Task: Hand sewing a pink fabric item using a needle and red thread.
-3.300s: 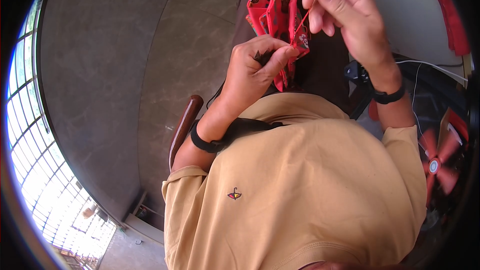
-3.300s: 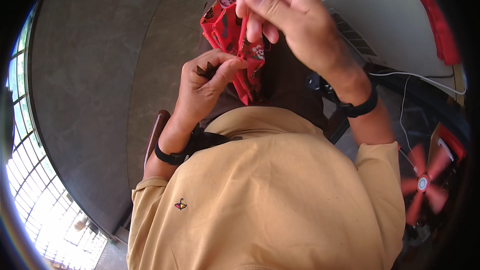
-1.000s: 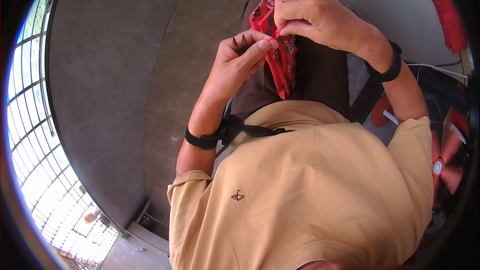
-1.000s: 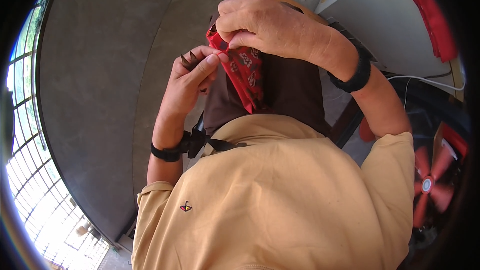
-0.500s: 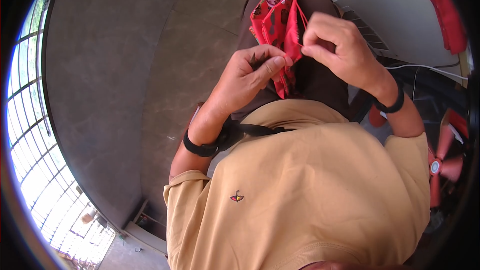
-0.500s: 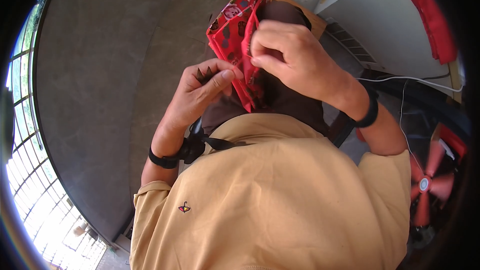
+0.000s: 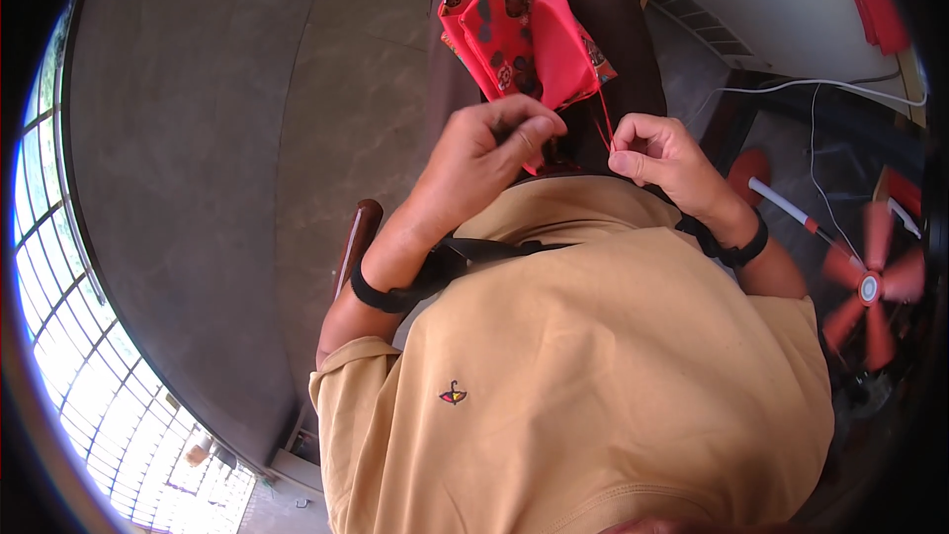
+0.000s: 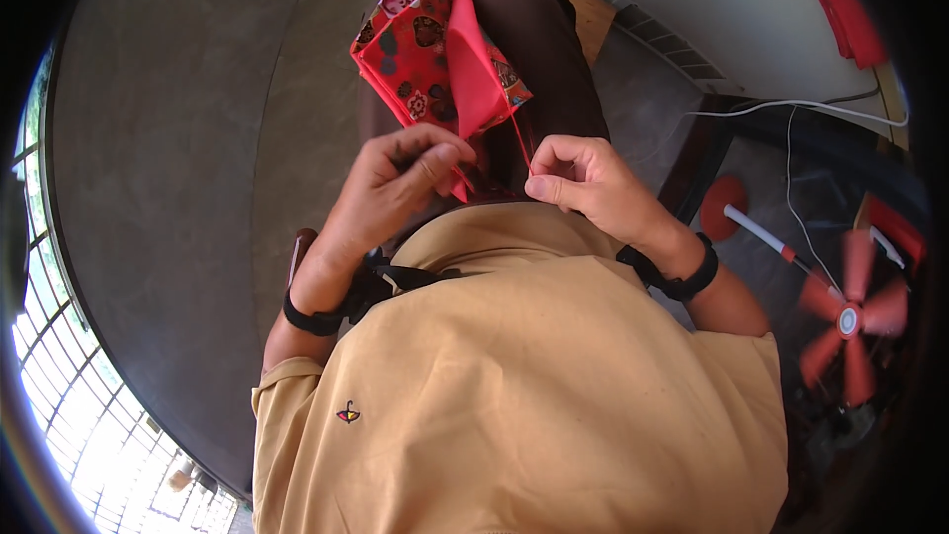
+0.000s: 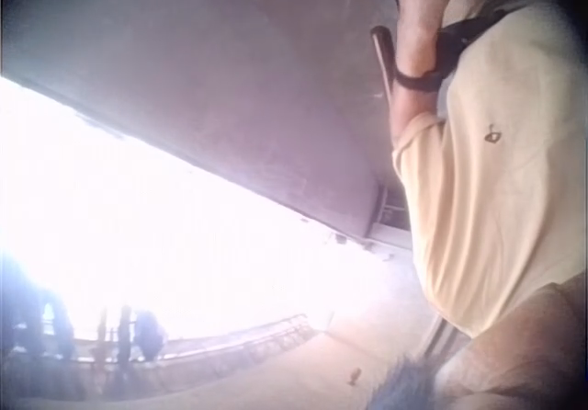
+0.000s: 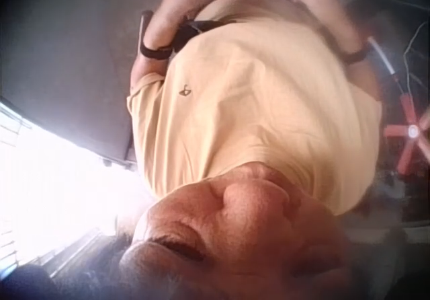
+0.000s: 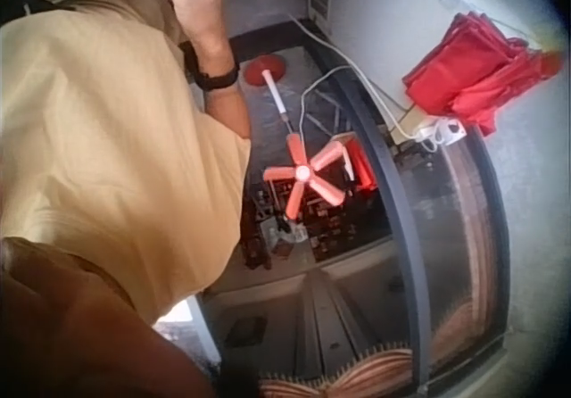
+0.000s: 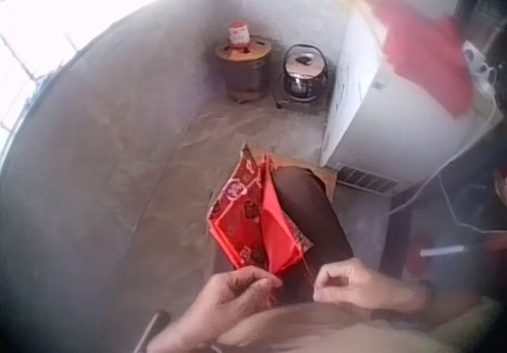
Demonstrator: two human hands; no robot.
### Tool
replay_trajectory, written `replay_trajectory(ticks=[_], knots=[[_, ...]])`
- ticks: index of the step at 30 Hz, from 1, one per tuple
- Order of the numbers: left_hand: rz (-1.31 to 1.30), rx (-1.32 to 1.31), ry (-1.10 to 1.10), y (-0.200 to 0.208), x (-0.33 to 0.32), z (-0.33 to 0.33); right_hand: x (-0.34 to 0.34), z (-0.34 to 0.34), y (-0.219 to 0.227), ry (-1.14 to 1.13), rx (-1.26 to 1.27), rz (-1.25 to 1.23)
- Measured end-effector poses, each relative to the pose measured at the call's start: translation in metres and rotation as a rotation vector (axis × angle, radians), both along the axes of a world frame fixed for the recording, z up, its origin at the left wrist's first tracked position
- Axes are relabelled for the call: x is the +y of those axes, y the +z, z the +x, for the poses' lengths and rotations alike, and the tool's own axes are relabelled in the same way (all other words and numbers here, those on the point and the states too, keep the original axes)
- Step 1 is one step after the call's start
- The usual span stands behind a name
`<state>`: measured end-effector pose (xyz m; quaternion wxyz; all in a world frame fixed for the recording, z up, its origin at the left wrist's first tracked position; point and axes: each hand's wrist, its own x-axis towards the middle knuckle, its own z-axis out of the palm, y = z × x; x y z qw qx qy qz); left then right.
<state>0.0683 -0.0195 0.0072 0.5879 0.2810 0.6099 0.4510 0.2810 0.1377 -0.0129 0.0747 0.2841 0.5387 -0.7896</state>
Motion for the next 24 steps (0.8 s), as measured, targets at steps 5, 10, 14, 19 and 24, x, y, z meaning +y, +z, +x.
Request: replay_trajectory(ticks=[5, 10, 14, 19, 24], knots=[[-0.007, -0.158, -0.077, 0.001, -0.004, -0.012, -0.004, 0.000, 0.000, -0.078, 0.026, -0.017], [-0.040, -0.123, -0.128, 0.001, -0.003, -0.012, -0.001, 0.002, 0.007, -0.119, 0.031, 0.009], [0.064, 0.061, 0.030, -0.003, 0.010, -0.012, 0.001, 0.000, 0.003, -0.082, 0.007, 0.047], [0.076, 0.109, 0.083, -0.006, 0.024, -0.015, 0.012, -0.013, 0.003, 0.013, -0.086, 0.464], [0.121, 0.178, 0.087, -0.004, 0.025, -0.016, 0.013, -0.032, 0.009, -0.219, 0.131, -0.076]])
